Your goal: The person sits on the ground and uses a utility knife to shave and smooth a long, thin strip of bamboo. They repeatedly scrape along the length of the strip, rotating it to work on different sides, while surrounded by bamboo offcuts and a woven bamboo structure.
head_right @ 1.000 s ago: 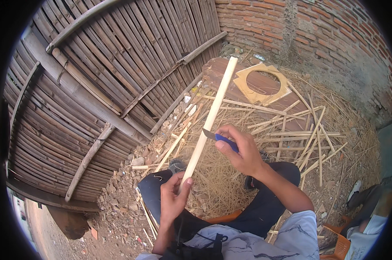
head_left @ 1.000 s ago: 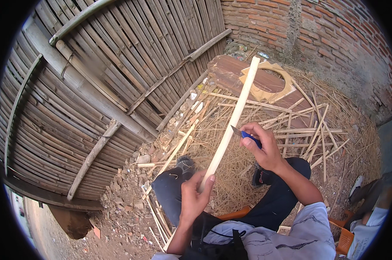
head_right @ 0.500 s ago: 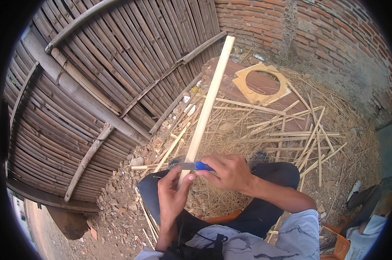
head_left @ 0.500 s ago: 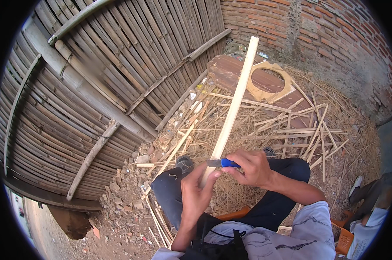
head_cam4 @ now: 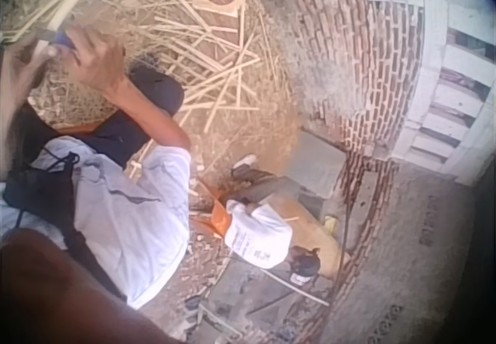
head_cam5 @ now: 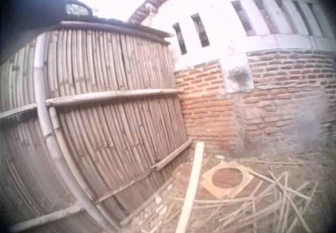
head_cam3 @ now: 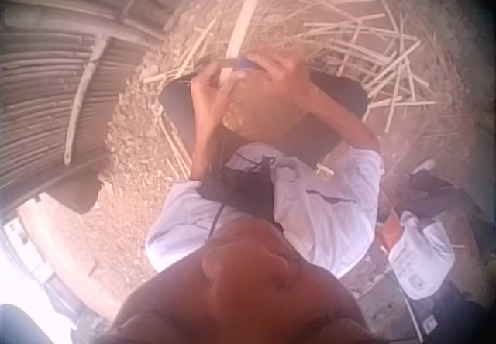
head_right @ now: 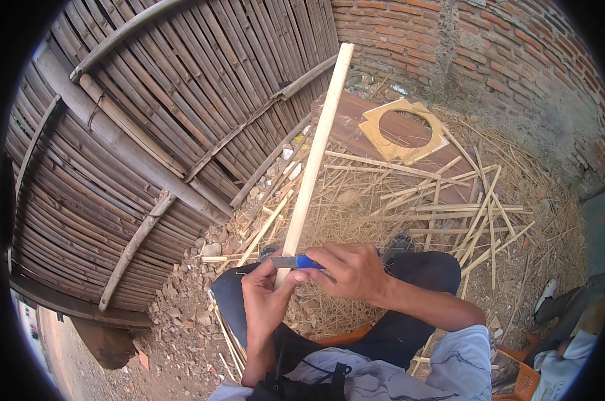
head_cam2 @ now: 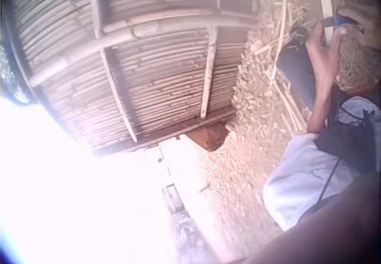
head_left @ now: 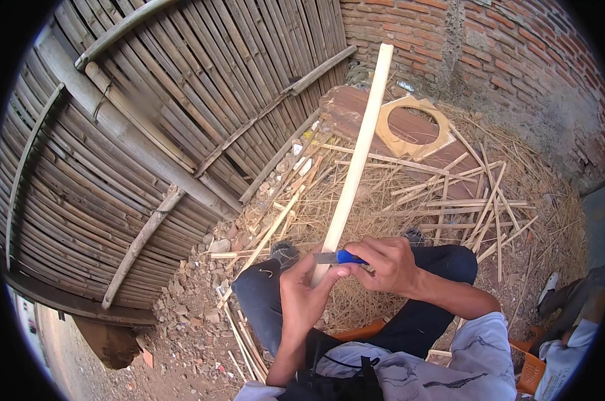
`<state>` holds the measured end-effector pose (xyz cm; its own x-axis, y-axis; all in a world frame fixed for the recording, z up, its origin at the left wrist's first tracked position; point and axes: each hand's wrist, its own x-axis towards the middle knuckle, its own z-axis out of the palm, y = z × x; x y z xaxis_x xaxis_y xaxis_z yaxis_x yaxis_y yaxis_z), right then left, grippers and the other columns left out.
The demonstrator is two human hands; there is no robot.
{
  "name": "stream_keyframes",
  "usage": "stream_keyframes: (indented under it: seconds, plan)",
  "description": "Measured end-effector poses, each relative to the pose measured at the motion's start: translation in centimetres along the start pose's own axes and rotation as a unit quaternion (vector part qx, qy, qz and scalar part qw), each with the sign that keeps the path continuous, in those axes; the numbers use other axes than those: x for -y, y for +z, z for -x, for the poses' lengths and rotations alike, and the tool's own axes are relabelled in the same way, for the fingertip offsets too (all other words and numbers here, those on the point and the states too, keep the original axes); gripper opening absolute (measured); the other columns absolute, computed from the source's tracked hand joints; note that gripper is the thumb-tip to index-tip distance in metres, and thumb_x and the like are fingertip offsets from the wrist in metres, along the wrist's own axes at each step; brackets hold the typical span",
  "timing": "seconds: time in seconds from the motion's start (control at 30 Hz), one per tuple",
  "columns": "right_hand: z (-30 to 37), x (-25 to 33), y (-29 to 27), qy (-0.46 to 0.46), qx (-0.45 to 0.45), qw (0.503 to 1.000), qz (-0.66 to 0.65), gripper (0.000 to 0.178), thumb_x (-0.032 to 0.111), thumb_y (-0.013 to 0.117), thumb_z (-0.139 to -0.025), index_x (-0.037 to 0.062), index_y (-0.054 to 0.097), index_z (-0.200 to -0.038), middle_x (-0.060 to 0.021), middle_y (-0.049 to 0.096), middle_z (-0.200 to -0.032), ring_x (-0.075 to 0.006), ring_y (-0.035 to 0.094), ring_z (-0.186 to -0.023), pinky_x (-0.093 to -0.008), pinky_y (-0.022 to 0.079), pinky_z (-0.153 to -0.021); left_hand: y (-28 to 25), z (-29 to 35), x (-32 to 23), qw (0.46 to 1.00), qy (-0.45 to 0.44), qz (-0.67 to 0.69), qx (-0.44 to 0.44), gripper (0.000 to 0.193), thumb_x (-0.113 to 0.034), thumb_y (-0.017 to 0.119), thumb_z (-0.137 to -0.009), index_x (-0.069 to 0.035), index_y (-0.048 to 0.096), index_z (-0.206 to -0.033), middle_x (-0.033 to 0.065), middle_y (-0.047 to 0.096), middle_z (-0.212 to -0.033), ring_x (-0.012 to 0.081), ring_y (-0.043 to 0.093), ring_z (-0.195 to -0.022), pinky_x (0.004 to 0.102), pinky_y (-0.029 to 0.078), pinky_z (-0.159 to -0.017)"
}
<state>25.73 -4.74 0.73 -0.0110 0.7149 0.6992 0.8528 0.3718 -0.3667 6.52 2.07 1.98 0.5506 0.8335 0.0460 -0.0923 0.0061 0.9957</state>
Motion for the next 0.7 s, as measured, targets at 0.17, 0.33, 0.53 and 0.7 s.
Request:
stream_keyframes:
  seconds: [0.17, 0.33, 0.53, 0.7]
  plan:
    - [-0.3, 0.3, -0.3, 0.001, -0.006, 1.000, 0.008, 0.028, 0.027, 0.084, -0.089, 0.0098, 0.075, -0.109, -0.0053, 0.068, -0.078, -0.0249, 0.071, -0.061, -0.0373, 0.056, -0.053, 0.0, 0.2, 0.3, 1.000, 0.010, -0.008, -0.008, 0.035, -0.004, 0.083, -0.098, 0.007, 0.074, -0.129, 0.0037, 0.078, -0.111, 0.0060, 0.064, -0.099, 0.0261, 0.056, -0.088]
    - [-0.4, 0.5, -0.5, 0.003, -0.005, 1.000, 0.021, 0.026, 0.026, 0.085, -0.089, 0.0102, 0.076, -0.108, -0.0047, 0.068, -0.077, -0.0246, 0.070, -0.060, -0.0368, 0.055, -0.053, 0.2, 0.4, 0.0, 1.000, 0.013, -0.006, -0.014, 0.029, -0.005, 0.082, -0.099, 0.007, 0.075, -0.125, 0.0034, 0.078, -0.108, 0.0057, 0.064, -0.096, 0.0258, 0.055, -0.086]
    - [-0.7, 0.5, -0.8, 0.004, -0.006, 1.000, 0.030, 0.027, 0.027, 0.085, -0.088, 0.0102, 0.076, -0.106, -0.0046, 0.069, -0.077, -0.0234, 0.070, -0.060, -0.0357, 0.055, -0.053, 0.1, 0.5, -0.7, 0.999, -0.011, -0.026, -0.014, 0.031, -0.006, 0.081, -0.100, 0.007, 0.075, -0.128, 0.0033, 0.077, -0.108, 0.0054, 0.063, -0.097, 0.0251, 0.055, -0.085]
    - [-0.8, 0.5, -1.1, -0.005, -0.008, 0.999, 0.047, 0.028, 0.030, 0.086, -0.089, 0.0103, 0.075, -0.105, -0.0040, 0.068, -0.076, -0.0219, 0.070, -0.059, -0.0353, 0.054, -0.052, 0.2, 0.4, -0.5, 0.999, 0.005, -0.032, -0.015, 0.032, -0.006, 0.080, -0.101, 0.005, 0.074, -0.131, 0.0029, 0.077, -0.107, 0.0050, 0.061, -0.097, 0.0242, 0.054, -0.085]
